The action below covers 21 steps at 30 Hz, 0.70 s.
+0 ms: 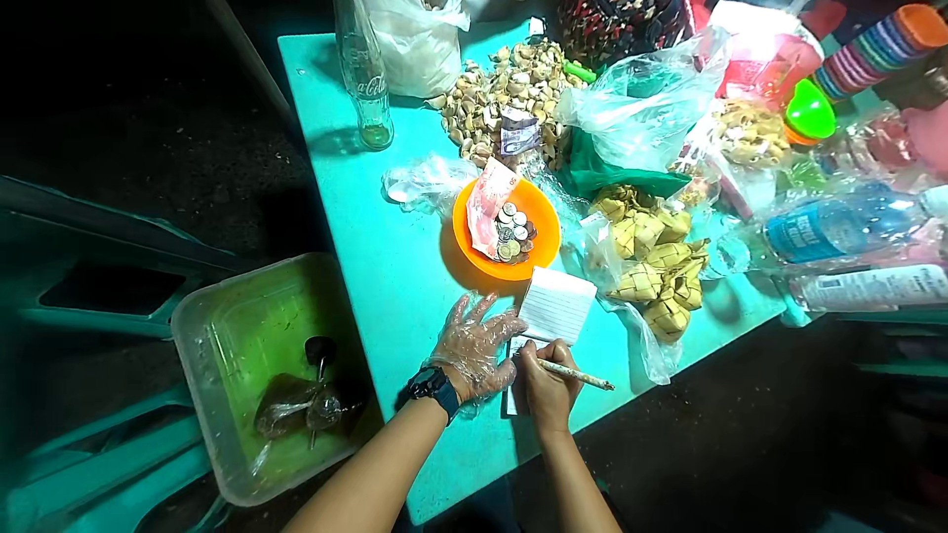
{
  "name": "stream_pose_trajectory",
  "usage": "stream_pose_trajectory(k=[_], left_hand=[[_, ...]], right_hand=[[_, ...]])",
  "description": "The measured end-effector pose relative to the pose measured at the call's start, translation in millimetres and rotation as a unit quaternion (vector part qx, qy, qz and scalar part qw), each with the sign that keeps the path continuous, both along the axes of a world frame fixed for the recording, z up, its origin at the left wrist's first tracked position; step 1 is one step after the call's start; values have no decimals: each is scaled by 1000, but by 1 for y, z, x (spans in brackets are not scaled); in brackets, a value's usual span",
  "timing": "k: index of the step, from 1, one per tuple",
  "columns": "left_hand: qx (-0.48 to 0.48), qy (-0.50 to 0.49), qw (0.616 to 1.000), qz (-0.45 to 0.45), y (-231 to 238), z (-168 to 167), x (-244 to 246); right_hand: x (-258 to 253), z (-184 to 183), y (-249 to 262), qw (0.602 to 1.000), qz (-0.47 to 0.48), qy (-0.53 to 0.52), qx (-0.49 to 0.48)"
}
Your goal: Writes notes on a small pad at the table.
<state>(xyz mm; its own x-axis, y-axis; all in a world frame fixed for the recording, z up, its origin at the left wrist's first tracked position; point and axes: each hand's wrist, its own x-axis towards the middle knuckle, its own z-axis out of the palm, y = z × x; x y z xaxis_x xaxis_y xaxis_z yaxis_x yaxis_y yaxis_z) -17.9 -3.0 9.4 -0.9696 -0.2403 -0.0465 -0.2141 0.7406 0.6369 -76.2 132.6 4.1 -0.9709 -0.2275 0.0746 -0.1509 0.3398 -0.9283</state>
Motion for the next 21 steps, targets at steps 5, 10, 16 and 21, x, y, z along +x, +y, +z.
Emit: stream_pose_trajectory(k=[5, 10, 16, 21], left_hand=[[-4, -1, 1000, -2, 0, 1, 0], [-2, 2, 1000, 2, 1, 2, 0], [-4, -8, 1000, -2, 0, 3, 0], [-5, 13, 1000, 6, 1, 1, 1]], right_hand=[[0, -4, 0, 999, -5, 32, 2], [0, -3, 0, 999, -10, 32, 12], [0, -5, 1, 999, -4, 39, 8], [1, -3, 2, 999, -4, 34, 15]])
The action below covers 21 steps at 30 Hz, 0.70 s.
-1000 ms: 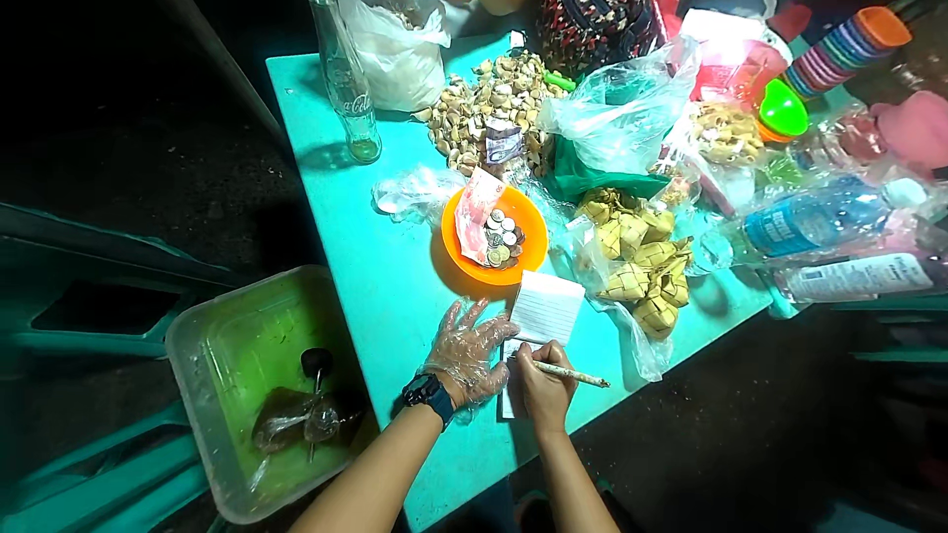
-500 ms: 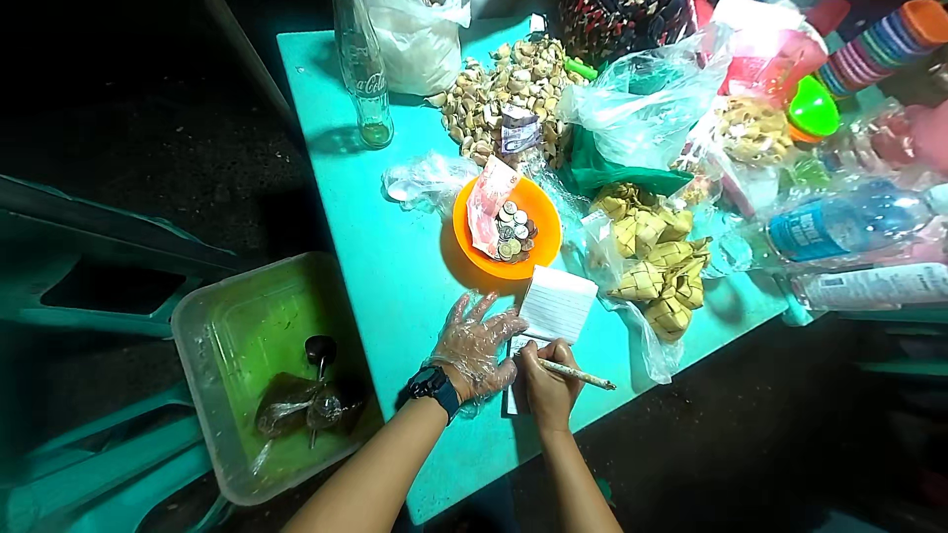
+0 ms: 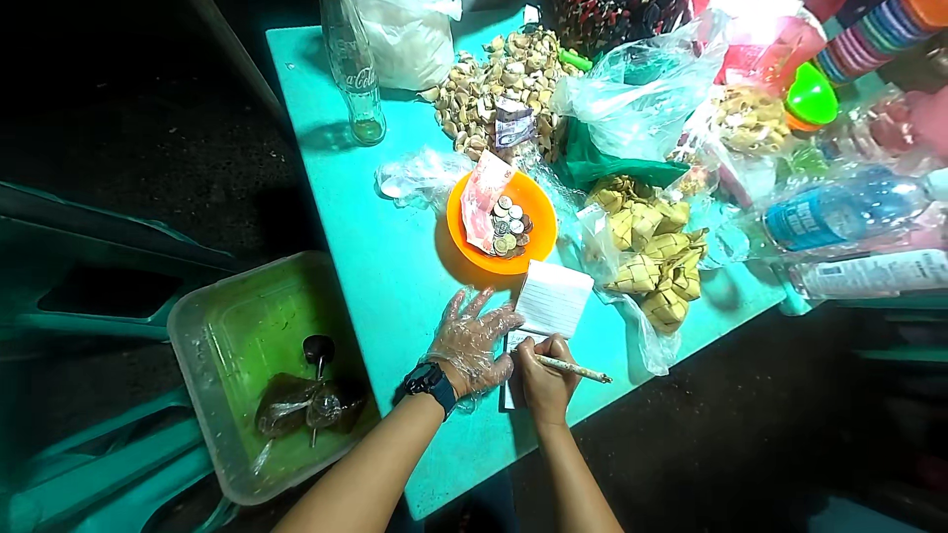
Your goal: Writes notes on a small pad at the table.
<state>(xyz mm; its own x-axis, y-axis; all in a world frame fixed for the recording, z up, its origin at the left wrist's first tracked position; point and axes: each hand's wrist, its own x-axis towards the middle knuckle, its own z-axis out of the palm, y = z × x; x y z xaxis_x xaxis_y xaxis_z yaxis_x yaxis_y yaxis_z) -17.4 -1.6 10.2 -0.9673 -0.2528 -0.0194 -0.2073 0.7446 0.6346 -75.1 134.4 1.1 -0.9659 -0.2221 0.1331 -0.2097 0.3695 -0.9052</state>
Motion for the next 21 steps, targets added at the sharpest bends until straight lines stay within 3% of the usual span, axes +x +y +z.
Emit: stream_pose_trajectory(k=[21], left_hand=[[1, 9, 1000, 0, 0, -1, -1]], right_hand=[[-2, -1, -1, 999, -23, 9, -28]])
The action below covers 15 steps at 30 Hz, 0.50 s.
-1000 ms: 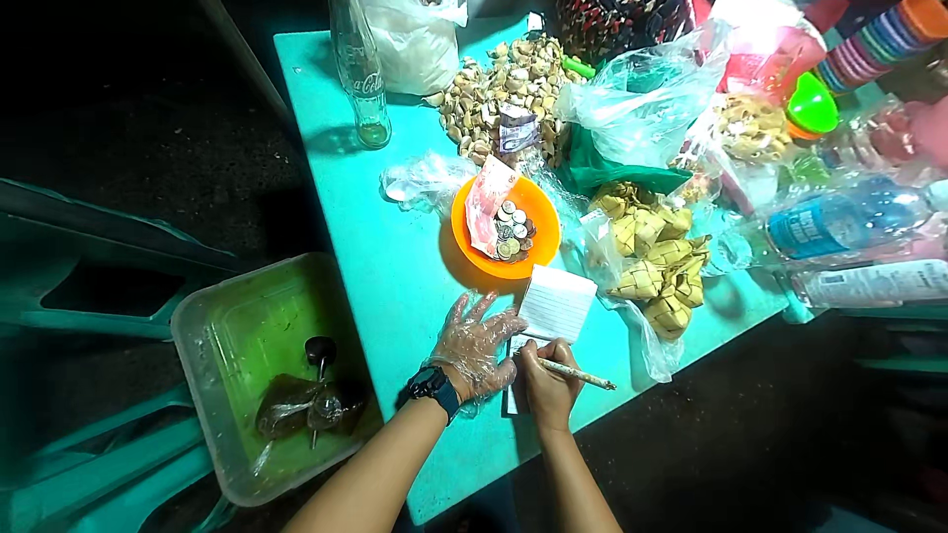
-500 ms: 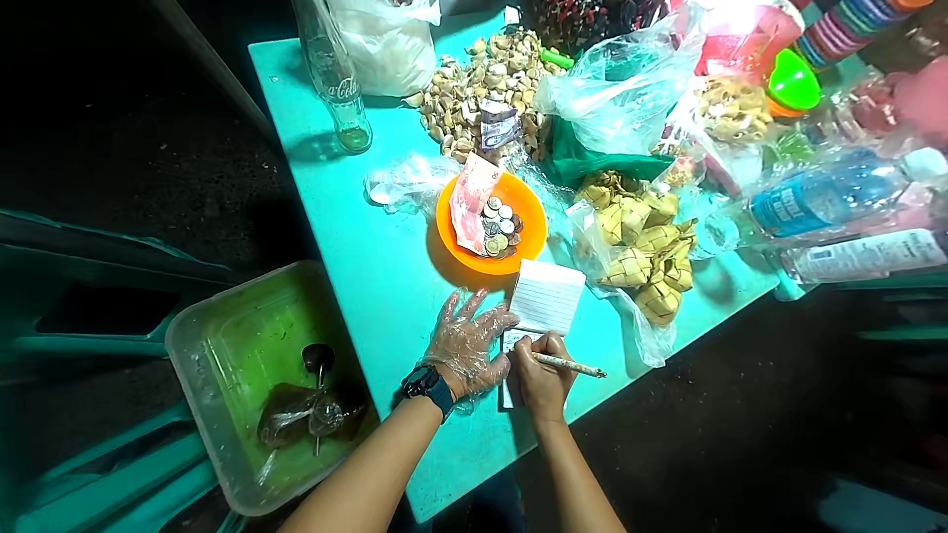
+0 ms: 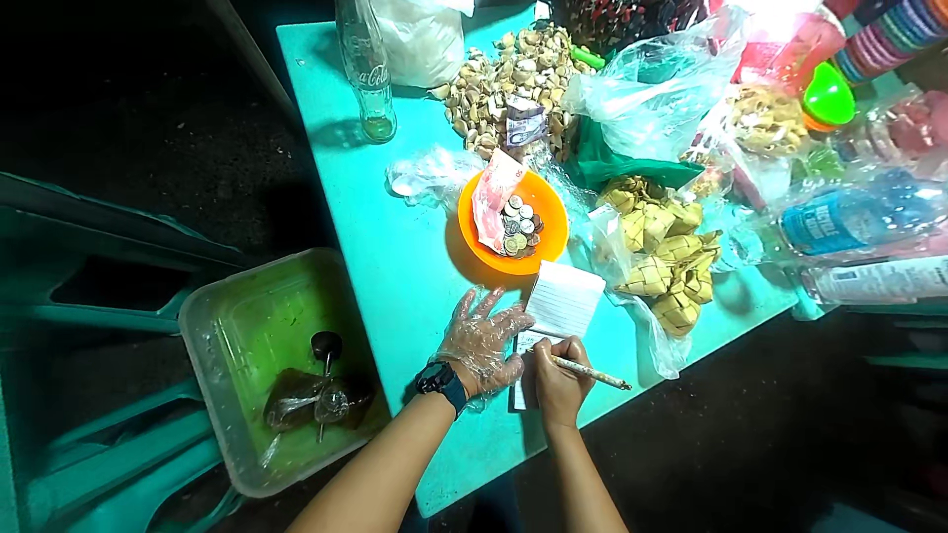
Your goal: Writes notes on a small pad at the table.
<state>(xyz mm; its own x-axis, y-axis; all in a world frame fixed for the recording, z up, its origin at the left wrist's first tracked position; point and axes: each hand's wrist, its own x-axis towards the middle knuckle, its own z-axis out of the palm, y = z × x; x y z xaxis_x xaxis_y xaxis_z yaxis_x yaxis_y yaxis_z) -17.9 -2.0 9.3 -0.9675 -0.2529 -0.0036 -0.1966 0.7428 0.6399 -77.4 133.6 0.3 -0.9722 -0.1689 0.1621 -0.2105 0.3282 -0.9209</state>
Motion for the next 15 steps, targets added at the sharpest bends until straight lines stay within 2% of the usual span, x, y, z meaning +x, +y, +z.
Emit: stream_pose_trajectory(k=[15], left_hand=[[6, -3, 1000, -3, -1, 0, 0]], right_hand=[[0, -1, 1, 1000, 6, 9, 7]])
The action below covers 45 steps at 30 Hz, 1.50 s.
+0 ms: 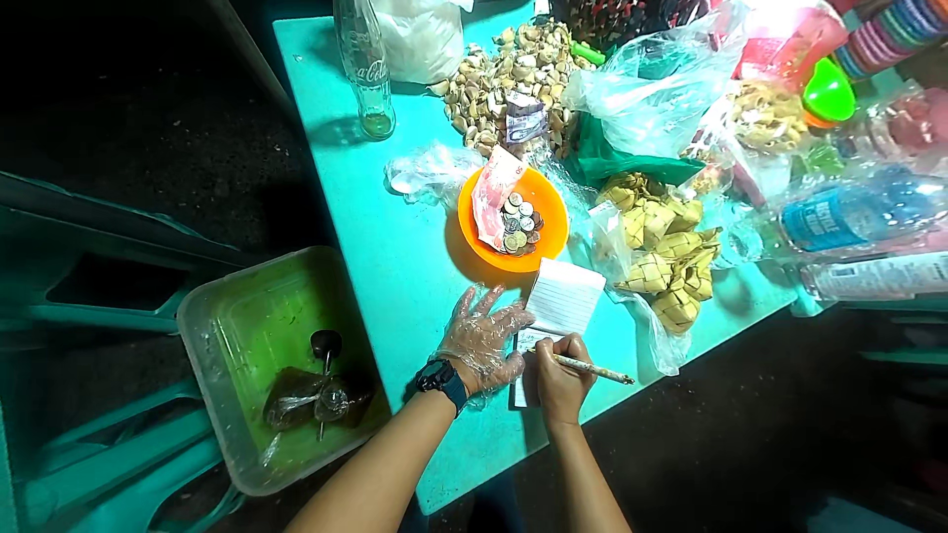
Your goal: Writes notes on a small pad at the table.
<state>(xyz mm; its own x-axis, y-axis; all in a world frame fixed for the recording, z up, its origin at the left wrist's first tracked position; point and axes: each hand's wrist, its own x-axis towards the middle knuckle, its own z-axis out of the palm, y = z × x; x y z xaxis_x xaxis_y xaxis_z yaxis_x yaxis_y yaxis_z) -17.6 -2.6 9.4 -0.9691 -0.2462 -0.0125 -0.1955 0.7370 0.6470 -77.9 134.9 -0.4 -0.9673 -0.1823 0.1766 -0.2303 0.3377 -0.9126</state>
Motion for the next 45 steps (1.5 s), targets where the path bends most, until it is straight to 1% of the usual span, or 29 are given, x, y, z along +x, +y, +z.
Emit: stream_pose_trajectory(k=[3, 4, 7, 9, 12, 19, 23, 27, 31, 33, 36, 38, 42, 45], left_hand=[[-3, 7, 1000, 2, 1, -2, 0], [-2, 3, 1000, 0, 0, -1, 0], [-2, 3, 1000, 0, 0, 0, -1], [-2, -4, 1000, 0, 0, 0, -1], [-6, 13, 1000, 4, 1, -2, 0], [-7, -3, 1000, 0, 1, -1, -1], [0, -9, 1000, -2, 1, 1, -1], [1, -31, 999, -15, -1, 3, -2], [4, -17, 1000, -8, -1, 3, -1], [4, -15, 1000, -8, 0, 3, -1], [-4, -2, 1000, -4, 1, -1, -1], [-3, -11, 1000, -8, 0, -1, -2], [-6, -8, 1000, -4, 1, -3, -3], [-13, -18, 1000, -6, 0, -4, -3]], right_hand=[[3, -2, 0, 996, -2, 56, 73], [3, -1, 0, 996, -6, 54, 69], [1, 1, 0, 1000, -17, 8, 7], [1, 1, 0, 1000, -17, 8, 9], [1, 2, 0, 1000, -13, 7, 10], [-1, 1, 1, 1000, -15, 7, 4], [-1, 0, 0, 1000, -21, 4, -19], [-6, 8, 2, 996, -32, -29, -75], [-5, 7, 4, 998, -46, -23, -40], [-6, 5, 5, 998, -46, -23, -40], [-9, 7, 10, 997, -31, -54, -47], [-11, 10, 13, 996, -29, -71, -43], [-5, 7, 11, 997, -49, -38, -38], [-6, 4, 10, 998, -46, -25, -34]])
